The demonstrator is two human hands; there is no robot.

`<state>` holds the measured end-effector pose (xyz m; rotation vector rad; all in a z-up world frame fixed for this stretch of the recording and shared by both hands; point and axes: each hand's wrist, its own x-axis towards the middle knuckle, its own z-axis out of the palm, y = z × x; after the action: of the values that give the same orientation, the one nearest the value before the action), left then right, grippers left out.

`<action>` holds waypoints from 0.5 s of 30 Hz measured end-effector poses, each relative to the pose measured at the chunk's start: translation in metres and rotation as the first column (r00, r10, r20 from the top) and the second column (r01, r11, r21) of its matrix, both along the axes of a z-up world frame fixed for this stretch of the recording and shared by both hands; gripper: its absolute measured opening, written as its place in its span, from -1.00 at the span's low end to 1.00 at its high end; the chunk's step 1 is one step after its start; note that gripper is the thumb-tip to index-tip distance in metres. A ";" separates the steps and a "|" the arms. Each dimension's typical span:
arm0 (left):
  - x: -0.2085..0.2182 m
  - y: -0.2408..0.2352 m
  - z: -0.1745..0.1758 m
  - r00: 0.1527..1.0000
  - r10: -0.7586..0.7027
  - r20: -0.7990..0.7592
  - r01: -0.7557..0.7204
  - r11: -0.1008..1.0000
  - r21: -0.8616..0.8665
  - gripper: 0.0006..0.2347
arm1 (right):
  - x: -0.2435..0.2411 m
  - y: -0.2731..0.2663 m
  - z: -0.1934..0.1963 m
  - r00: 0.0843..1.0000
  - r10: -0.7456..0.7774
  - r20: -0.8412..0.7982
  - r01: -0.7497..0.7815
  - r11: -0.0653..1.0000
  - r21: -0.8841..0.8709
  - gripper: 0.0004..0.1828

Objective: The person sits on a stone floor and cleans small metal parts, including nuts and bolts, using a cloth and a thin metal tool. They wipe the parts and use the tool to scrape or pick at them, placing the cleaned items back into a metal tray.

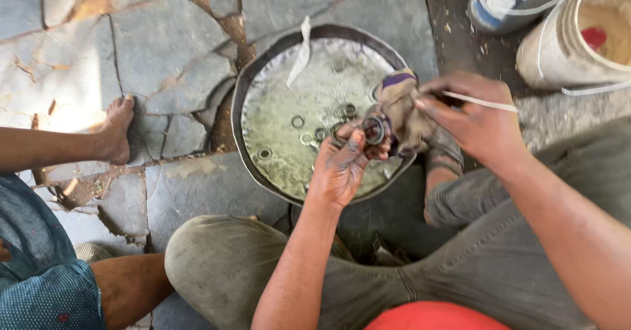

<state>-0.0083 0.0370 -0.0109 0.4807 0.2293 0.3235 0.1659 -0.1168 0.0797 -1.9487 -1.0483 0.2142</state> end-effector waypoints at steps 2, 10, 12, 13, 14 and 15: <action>0.008 0.002 0.002 0.991 0.052 -0.127 -0.044 0.997 0.070 -0.77 | 0.000 0.002 0.003 0.997 0.045 0.067 -0.049 0.997 0.056 -0.80; 0.007 -0.012 0.006 0.966 0.024 -0.256 0.037 0.972 0.230 -0.75 | -0.035 0.012 -0.005 0.874 0.220 0.433 -0.296 0.948 0.116 -0.76; 0.003 -0.009 0.007 0.961 0.036 -0.273 0.050 0.952 0.301 -0.75 | -0.034 0.014 -0.007 0.866 0.214 0.452 -0.280 0.957 0.082 -0.77; 0.001 -0.008 0.009 0.959 0.029 -0.283 0.065 0.947 0.316 -0.76 | -0.033 0.015 -0.008 0.861 0.207 0.465 -0.268 0.961 0.068 -0.77; -0.001 -0.007 0.011 0.956 0.022 -0.294 0.080 0.940 0.330 -0.76 | -0.035 0.014 -0.010 0.860 0.210 0.466 -0.269 0.961 0.062 -0.77; 0.001 -0.005 0.014 0.955 0.017 -0.297 0.092 0.932 0.350 -0.77 | -0.035 0.015 -0.010 0.855 0.210 0.474 -0.269 0.961 0.060 -0.76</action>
<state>-0.0076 0.0319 0.0029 0.8999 0.4559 0.2544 0.1305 -0.1015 0.0693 -1.7903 -1.5839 -0.1949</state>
